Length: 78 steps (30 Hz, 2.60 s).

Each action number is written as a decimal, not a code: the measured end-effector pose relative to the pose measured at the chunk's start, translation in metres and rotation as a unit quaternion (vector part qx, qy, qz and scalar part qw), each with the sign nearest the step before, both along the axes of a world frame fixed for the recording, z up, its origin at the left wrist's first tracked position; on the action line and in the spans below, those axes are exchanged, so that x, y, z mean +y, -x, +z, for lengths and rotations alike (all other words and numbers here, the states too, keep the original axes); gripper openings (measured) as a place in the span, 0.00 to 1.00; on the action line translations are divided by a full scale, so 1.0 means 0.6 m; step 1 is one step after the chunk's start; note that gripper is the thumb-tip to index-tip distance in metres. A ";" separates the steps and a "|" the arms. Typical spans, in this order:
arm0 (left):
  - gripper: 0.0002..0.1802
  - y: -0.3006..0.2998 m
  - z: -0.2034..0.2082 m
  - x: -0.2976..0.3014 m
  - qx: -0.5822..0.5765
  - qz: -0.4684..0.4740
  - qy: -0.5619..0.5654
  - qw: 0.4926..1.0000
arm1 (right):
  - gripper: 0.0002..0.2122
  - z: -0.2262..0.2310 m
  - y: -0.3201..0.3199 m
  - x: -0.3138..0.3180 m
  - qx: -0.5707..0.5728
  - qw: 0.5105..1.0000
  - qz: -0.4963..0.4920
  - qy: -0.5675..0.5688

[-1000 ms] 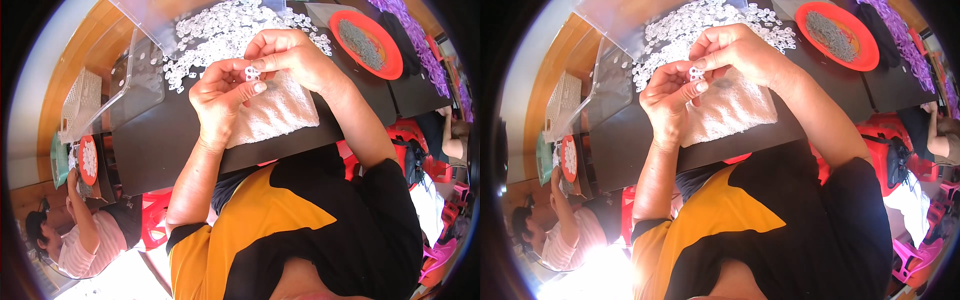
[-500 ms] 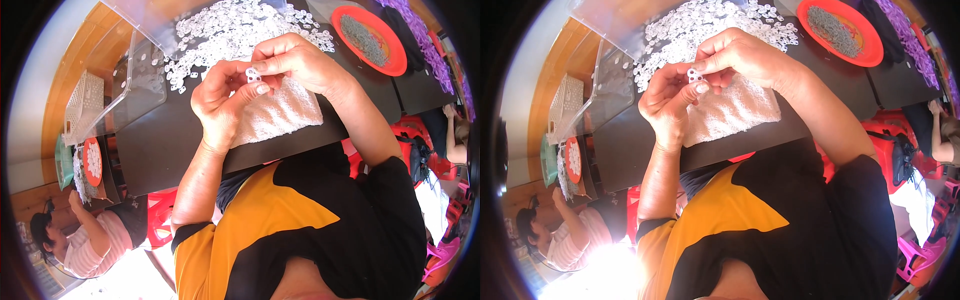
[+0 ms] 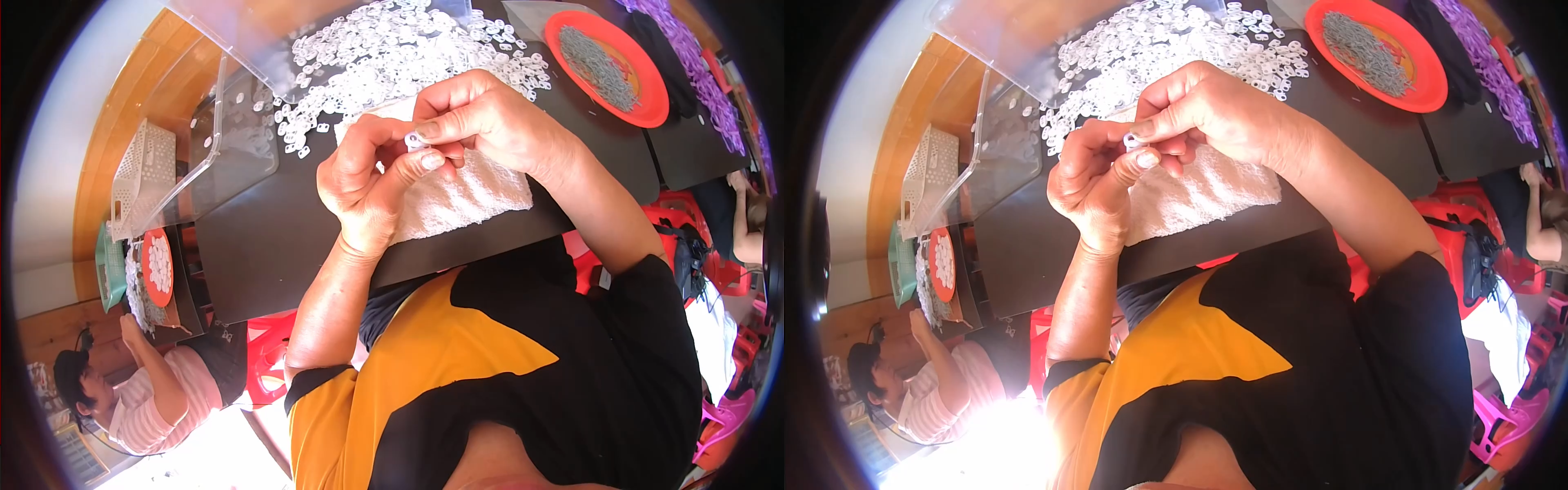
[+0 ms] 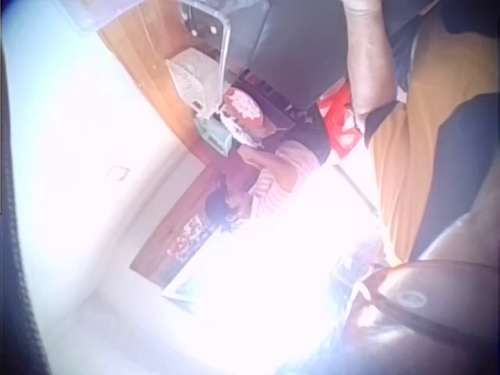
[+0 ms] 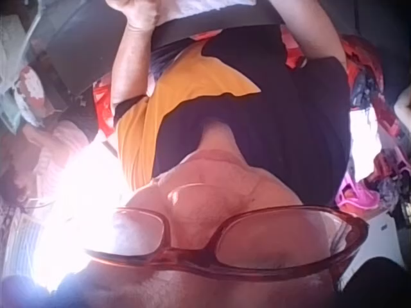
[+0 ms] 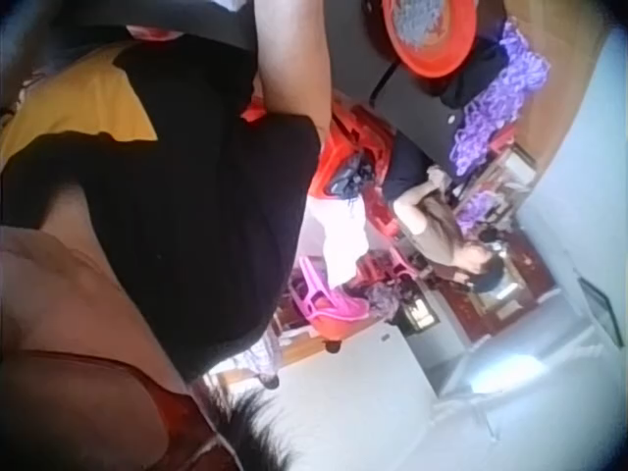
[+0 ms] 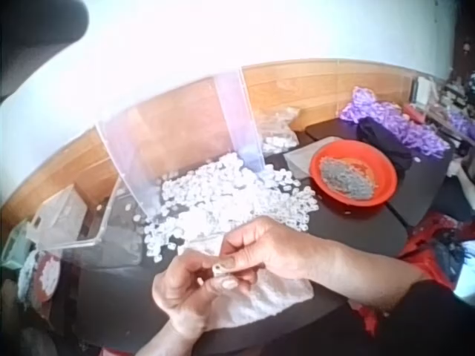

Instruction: Assembling small white plastic components by manually inserting tiny grey parts into them.

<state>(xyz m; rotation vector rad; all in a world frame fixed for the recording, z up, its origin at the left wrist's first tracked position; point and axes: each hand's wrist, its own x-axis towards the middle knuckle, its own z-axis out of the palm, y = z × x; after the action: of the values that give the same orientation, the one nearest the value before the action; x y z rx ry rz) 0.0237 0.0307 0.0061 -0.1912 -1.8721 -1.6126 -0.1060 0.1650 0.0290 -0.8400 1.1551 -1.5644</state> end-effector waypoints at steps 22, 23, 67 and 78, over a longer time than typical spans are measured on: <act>0.12 0.001 -0.015 -0.002 0.016 0.022 -0.004 1.000 | 0.10 -0.006 -0.011 -0.004 -0.027 0.999 -0.008 0.018; 0.11 0.001 -0.015 -0.004 0.016 0.016 -0.019 1.000 | 0.10 -0.007 -0.013 -0.006 -0.038 0.999 -0.004 0.029; 0.12 -0.085 0.226 -0.225 -0.130 0.477 0.219 0.841 | 0.03 -0.038 0.055 -0.008 0.669 0.704 -0.226 -0.077; 0.03 -0.041 0.086 -0.062 -0.097 0.176 0.026 0.979 | 0.02 -0.050 0.059 -0.007 0.755 0.633 -0.143 -0.097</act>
<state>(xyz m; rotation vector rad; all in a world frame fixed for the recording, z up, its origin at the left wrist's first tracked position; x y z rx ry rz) 0.0484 -0.0064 0.0580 0.2722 -1.9616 -1.3791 -0.1412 0.1606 -0.0010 -1.9913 2.6417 -0.5749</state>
